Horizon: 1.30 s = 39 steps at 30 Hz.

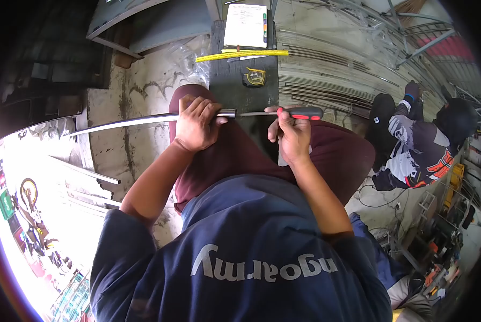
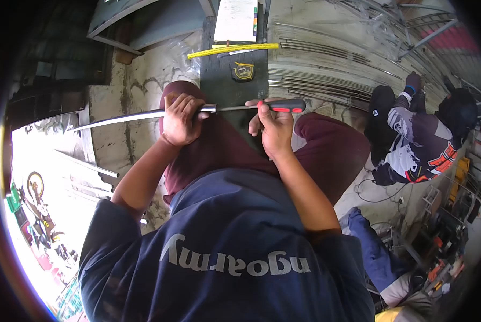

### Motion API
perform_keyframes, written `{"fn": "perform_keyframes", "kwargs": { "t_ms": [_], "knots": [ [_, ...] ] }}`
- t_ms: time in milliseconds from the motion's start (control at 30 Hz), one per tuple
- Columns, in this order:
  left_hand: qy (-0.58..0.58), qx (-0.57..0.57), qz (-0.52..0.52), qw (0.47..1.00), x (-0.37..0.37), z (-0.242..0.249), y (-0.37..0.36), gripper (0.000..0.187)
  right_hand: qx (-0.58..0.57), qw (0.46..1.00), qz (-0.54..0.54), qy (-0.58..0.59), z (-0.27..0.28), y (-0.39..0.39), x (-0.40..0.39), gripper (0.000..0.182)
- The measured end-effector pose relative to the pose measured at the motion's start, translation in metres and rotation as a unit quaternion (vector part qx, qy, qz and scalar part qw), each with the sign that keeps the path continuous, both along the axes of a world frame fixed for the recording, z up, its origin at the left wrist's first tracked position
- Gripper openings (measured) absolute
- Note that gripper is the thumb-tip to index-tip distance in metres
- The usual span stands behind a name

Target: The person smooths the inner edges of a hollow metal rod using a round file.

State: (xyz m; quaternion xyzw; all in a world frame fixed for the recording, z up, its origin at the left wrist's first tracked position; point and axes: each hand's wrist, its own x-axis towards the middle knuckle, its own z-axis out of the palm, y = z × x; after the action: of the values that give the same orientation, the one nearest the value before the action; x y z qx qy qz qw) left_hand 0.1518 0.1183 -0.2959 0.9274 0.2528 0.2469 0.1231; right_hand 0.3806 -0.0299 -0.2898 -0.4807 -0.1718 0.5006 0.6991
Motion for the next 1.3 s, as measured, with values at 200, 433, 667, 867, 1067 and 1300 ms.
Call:
{"fn": "perform_keyframes", "kwargs": {
  "t_ms": [200,433,667,867,1067,1300],
  "knots": [
    [0.021,-0.004,0.004,1.000,-0.002,0.001,0.001,0.022,-0.043,0.998,-0.027,-0.025,-0.020,-0.004,0.025,0.024],
    [0.015,-0.022,-0.022,0.999,0.002,0.017,0.001,0.039,-0.008,0.998,-0.063,-0.025,-0.041,-0.001,0.048,0.020],
    [-0.033,-0.034,0.001,0.999,-0.005,-0.002,-0.001,0.040,0.023,0.997,-0.074,0.001,-0.038,-0.002,0.041,0.019],
    [-0.024,-0.011,-0.004,1.000,0.001,0.002,-0.001,0.033,-0.003,1.000,-0.013,-0.010,-0.019,-0.005,0.015,0.022],
    [0.002,-0.004,0.003,1.000,-0.005,0.000,-0.002,0.025,-0.071,0.997,-0.009,-0.015,-0.025,-0.009,0.017,0.026],
    [-0.010,-0.083,0.002,0.997,0.002,0.022,-0.004,0.037,-0.015,0.997,-0.076,-0.027,-0.028,-0.001,0.028,0.019]
  ]
}}
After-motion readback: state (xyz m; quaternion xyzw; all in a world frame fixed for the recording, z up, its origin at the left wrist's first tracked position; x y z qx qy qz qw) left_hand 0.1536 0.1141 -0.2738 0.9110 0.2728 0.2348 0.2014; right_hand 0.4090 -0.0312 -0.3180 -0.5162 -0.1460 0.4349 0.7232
